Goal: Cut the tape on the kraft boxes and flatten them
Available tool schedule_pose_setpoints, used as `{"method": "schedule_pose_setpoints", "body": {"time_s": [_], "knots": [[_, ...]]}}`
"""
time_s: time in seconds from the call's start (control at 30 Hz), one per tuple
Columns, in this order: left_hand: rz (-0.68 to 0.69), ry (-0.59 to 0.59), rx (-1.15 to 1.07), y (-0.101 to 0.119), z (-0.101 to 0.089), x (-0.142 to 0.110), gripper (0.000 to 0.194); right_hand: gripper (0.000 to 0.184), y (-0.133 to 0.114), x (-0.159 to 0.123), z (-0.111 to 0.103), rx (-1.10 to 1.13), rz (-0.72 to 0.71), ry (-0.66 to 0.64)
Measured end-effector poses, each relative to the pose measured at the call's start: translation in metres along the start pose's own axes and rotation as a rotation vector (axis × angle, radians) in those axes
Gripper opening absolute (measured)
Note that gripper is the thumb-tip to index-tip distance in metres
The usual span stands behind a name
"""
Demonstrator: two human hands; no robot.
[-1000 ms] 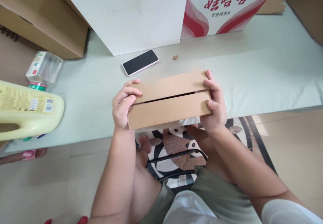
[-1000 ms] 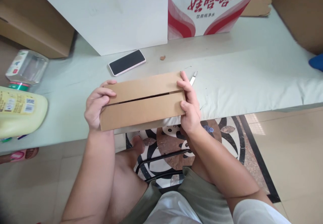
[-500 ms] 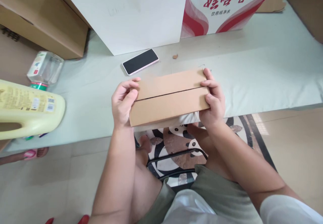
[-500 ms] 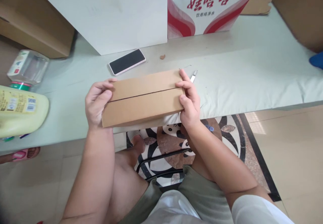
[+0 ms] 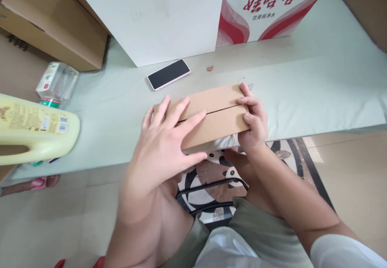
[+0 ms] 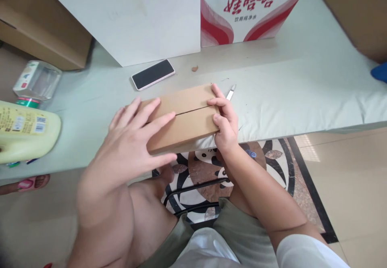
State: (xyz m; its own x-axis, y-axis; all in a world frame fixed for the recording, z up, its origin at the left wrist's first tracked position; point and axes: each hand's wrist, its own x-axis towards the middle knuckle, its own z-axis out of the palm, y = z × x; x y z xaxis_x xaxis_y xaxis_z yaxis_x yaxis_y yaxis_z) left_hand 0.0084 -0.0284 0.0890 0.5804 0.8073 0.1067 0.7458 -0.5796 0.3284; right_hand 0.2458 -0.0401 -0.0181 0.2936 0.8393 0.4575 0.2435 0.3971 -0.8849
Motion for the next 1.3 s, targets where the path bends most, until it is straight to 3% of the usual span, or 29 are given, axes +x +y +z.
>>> {"method": "schedule_pose_setpoints", "body": {"time_s": [0.13, 0.37, 0.57, 0.73, 0.83, 0.9, 1.0, 1.1, 1.2, 1.3], "knots": [[-0.097, -0.037, 0.103, 0.006, 0.008, 0.008, 0.085, 0.032, 0.0, 0.0, 0.001, -0.019, -0.003, -0.005], [-0.054, 0.0, 0.076, -0.001, 0.006, 0.007, 0.072, 0.044, 0.0, -0.003, 0.001, 0.021, -0.008, -0.019], [-0.09, 0.059, -0.049, -0.015, 0.002, 0.004, 0.073, 0.062, 0.01, -0.005, -0.006, 0.108, 0.158, -0.019], [-0.25, 0.242, -0.377, -0.045, -0.002, 0.0, 0.082, 0.054, 0.02, -0.004, -0.006, 0.16, 0.313, 0.047], [-0.299, 0.447, -0.742, -0.071, 0.013, 0.002, 0.084, 0.048, 0.019, -0.005, -0.003, 0.119, 0.354, -0.028], [-0.276, 0.499, -1.036, -0.087, 0.029, 0.007, 0.072, 0.048, 0.016, -0.008, 0.0, 0.095, 0.351, -0.106], [-0.375, 0.399, -1.331, -0.095, 0.053, 0.015, 0.057, 0.053, 0.01, -0.012, 0.004, 0.088, 0.267, -0.237], [-0.559, 0.372, -1.478, -0.079, 0.065, 0.02, 0.056, 0.056, 0.005, -0.016, 0.007, 0.058, 0.137, -0.313], [-0.603, 0.203, -1.62, -0.056, 0.069, 0.022, 0.059, 0.06, 0.003, -0.017, 0.007, 0.042, 0.068, -0.277], [-0.695, 0.018, -1.734, -0.041, 0.075, 0.023, 0.05, 0.063, 0.006, -0.016, 0.005, 0.019, 0.044, -0.182]]}}
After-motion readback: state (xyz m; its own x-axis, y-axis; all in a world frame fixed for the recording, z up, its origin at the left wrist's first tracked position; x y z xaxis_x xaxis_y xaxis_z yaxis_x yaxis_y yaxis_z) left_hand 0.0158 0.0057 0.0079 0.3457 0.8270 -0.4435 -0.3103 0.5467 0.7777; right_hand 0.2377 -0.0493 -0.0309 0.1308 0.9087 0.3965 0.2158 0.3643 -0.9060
